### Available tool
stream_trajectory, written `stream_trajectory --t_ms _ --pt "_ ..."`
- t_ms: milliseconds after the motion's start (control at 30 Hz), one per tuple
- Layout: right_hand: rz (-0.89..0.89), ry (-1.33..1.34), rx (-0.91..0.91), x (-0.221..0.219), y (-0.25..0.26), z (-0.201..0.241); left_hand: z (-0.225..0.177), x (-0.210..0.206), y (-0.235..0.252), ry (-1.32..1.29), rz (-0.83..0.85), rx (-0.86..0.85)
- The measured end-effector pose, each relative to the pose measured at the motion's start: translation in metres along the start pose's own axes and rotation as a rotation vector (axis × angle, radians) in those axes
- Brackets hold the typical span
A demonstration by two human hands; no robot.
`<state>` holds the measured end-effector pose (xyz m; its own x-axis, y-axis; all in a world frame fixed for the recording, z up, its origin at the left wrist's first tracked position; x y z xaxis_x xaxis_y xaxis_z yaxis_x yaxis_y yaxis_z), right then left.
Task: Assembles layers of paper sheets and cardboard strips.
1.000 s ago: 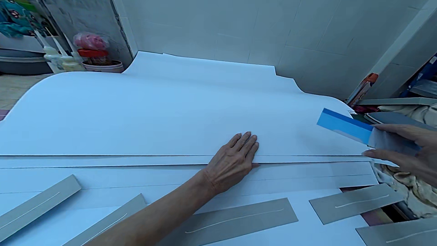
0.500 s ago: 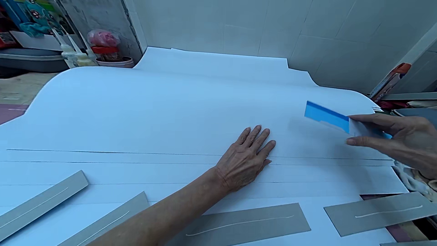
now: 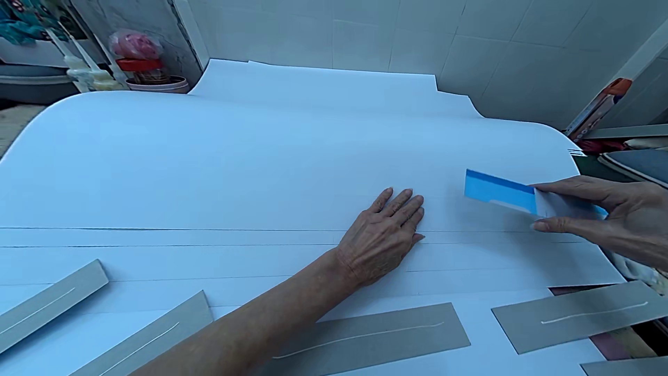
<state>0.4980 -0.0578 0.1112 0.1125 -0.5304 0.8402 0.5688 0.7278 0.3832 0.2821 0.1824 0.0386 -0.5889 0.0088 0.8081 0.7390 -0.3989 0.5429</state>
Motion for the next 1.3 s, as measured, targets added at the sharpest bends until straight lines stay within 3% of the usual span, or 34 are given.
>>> stream_trajectory --t_ms 367,967,1300 --pt "0.043 -0.054 0.22 -0.035 0.007 0.014 0.007 -0.003 -0.005 -0.118 -0.054 0.089" --pt "0.116 -0.093 0.201 -0.049 0.021 0.013 0.011 -0.006 -0.009 -0.201 -0.019 0.132" --pt "0.137 -0.089 0.192 -0.051 0.023 0.013 0.009 -0.009 -0.01 -0.165 -0.041 0.066"
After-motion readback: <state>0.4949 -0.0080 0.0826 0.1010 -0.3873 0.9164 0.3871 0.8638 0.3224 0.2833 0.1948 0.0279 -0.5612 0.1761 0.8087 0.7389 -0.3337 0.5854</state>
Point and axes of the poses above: each hand's wrist, its own y-axis towards the middle knuckle, its own x-axis out of the back of the hand, z = x × y, the point moved 2 cm from there along y, towards the middle knuckle, and after that the axes turned 12 degrees about -x, right-handed, at the moved point
